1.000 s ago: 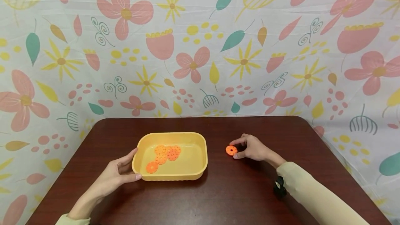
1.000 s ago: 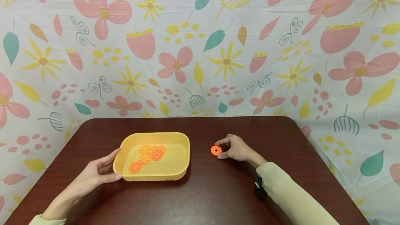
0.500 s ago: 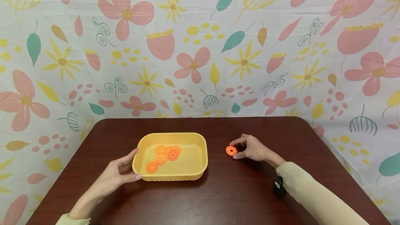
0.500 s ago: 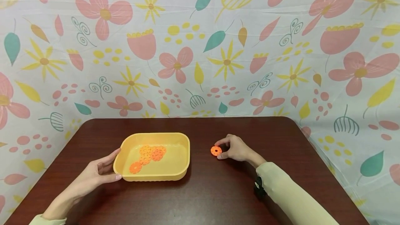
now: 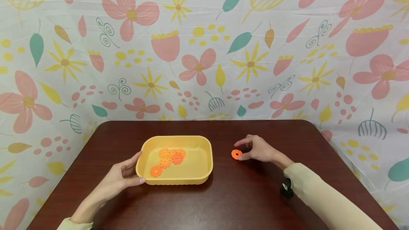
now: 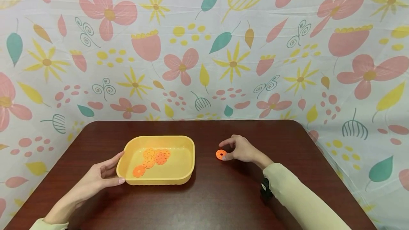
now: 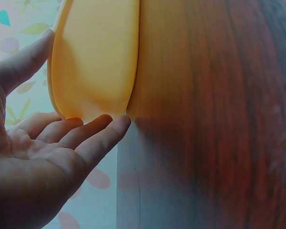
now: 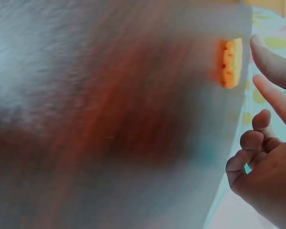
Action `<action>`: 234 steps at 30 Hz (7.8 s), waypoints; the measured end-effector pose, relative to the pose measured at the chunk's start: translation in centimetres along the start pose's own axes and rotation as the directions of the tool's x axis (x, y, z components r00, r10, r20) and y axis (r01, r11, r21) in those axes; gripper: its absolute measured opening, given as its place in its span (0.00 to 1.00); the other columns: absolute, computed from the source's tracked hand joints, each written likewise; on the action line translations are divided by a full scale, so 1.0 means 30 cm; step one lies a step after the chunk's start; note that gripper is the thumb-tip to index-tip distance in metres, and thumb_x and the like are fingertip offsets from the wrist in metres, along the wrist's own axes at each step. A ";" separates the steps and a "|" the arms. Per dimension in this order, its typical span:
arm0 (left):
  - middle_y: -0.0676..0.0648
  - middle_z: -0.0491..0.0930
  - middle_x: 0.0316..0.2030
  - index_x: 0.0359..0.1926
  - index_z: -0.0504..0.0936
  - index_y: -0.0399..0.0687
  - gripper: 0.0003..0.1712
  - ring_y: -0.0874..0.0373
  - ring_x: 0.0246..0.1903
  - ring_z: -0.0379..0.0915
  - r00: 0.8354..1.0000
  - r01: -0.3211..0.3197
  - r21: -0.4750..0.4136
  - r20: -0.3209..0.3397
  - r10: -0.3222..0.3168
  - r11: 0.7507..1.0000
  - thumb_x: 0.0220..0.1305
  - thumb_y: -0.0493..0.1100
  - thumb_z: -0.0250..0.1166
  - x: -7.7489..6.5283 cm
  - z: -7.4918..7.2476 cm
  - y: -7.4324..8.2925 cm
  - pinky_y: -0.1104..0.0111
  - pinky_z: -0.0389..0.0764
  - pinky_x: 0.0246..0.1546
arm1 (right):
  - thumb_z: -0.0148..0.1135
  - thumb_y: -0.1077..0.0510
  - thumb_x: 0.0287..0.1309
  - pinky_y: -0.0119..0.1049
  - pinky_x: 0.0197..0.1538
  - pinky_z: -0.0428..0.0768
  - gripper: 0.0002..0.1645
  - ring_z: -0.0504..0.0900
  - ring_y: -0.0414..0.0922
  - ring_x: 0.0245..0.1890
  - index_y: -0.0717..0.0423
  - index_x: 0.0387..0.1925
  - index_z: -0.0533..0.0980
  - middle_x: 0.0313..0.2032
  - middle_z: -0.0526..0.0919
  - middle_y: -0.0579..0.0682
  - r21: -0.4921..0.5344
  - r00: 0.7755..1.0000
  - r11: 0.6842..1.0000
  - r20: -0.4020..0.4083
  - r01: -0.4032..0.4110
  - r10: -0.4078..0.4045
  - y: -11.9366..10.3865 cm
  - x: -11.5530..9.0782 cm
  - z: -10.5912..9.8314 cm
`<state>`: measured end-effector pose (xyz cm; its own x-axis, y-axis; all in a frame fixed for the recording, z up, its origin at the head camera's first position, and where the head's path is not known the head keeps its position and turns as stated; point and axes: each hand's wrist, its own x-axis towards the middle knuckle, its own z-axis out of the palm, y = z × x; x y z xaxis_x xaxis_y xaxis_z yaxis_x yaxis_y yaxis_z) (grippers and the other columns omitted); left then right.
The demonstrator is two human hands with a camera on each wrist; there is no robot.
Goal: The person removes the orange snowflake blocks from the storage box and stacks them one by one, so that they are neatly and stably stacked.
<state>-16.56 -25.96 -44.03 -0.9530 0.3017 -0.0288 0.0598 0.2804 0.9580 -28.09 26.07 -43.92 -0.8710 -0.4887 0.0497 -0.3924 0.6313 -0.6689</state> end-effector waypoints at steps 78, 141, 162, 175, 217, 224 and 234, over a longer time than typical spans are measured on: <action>0.35 0.51 0.81 0.84 0.51 0.39 0.59 0.33 0.73 0.60 1.000 0.021 -0.098 0.025 -0.018 0.995 0.61 0.35 0.78 0.024 0.003 -0.009 0.64 0.82 0.55 | 0.84 0.69 0.45 0.29 0.34 0.67 0.31 0.67 0.39 0.27 0.60 0.55 0.87 0.29 0.79 0.58 0.003 0.908 0.959 0.322 0.283 -0.269 -0.468 0.382 0.382; 0.34 0.52 0.80 0.83 0.52 0.38 0.57 0.32 0.73 0.60 1.000 0.002 -0.065 0.015 -0.001 0.998 0.62 0.35 0.77 0.015 0.005 -0.003 0.63 0.83 0.55 | 0.85 0.62 0.50 0.27 0.41 0.76 0.23 0.77 0.41 0.36 0.55 0.49 0.88 0.37 0.82 0.45 -0.145 0.918 0.937 0.295 0.319 -0.267 -0.479 0.392 0.417; 0.35 0.52 0.81 0.83 0.53 0.38 0.57 0.33 0.73 0.59 1.000 0.007 -0.053 0.012 -0.006 0.999 0.62 0.35 0.78 0.013 0.005 0.002 0.63 0.83 0.54 | 0.84 0.64 0.51 0.28 0.41 0.75 0.31 0.75 0.38 0.36 0.49 0.55 0.79 0.38 0.78 0.43 -0.081 0.883 0.943 0.383 0.324 -0.270 -0.468 0.396 0.423; 0.34 0.52 0.80 0.83 0.53 0.37 0.57 0.32 0.73 0.60 1.000 -0.004 -0.056 0.015 0.005 0.998 0.62 0.34 0.77 0.015 0.004 -0.001 0.63 0.83 0.54 | 0.85 0.65 0.49 0.27 0.38 0.74 0.31 0.74 0.37 0.33 0.54 0.57 0.86 0.34 0.82 0.42 -0.047 0.886 0.957 0.393 0.286 -0.245 -0.473 0.402 0.415; 0.35 0.53 0.80 0.83 0.53 0.39 0.57 0.32 0.72 0.63 1.000 0.011 -0.070 0.013 -0.010 0.997 0.62 0.36 0.78 0.008 0.007 -0.007 0.63 0.84 0.54 | 0.82 0.66 0.53 0.27 0.36 0.74 0.24 0.74 0.36 0.30 0.58 0.53 0.87 0.30 0.84 0.43 -0.028 0.884 0.957 0.392 0.289 -0.256 -0.475 0.394 0.402; 0.35 0.53 0.80 0.83 0.53 0.38 0.57 0.32 0.71 0.63 1.000 0.009 -0.071 0.014 -0.008 0.997 0.62 0.36 0.78 0.009 0.006 -0.004 0.63 0.83 0.54 | 0.82 0.64 0.54 0.27 0.37 0.74 0.24 0.75 0.37 0.30 0.57 0.54 0.88 0.30 0.84 0.42 -0.033 0.898 0.964 0.375 0.263 -0.232 -0.478 0.387 0.394; 0.34 0.54 0.80 0.83 0.53 0.39 0.57 0.32 0.71 0.64 1.000 0.010 -0.070 0.013 -0.009 0.998 0.61 0.35 0.78 0.008 0.005 -0.003 0.63 0.84 0.53 | 0.81 0.66 0.54 0.27 0.32 0.72 0.23 0.73 0.38 0.25 0.59 0.53 0.87 0.31 0.83 0.47 0.038 0.906 0.958 0.317 0.284 -0.281 -0.483 0.359 0.369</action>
<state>-16.75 -25.76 -44.18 -0.9496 0.3107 -0.0407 0.0298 0.2190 0.9753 -28.52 4.98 -41.89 -0.5851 -0.8110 -0.0015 -0.6124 0.4430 -0.6547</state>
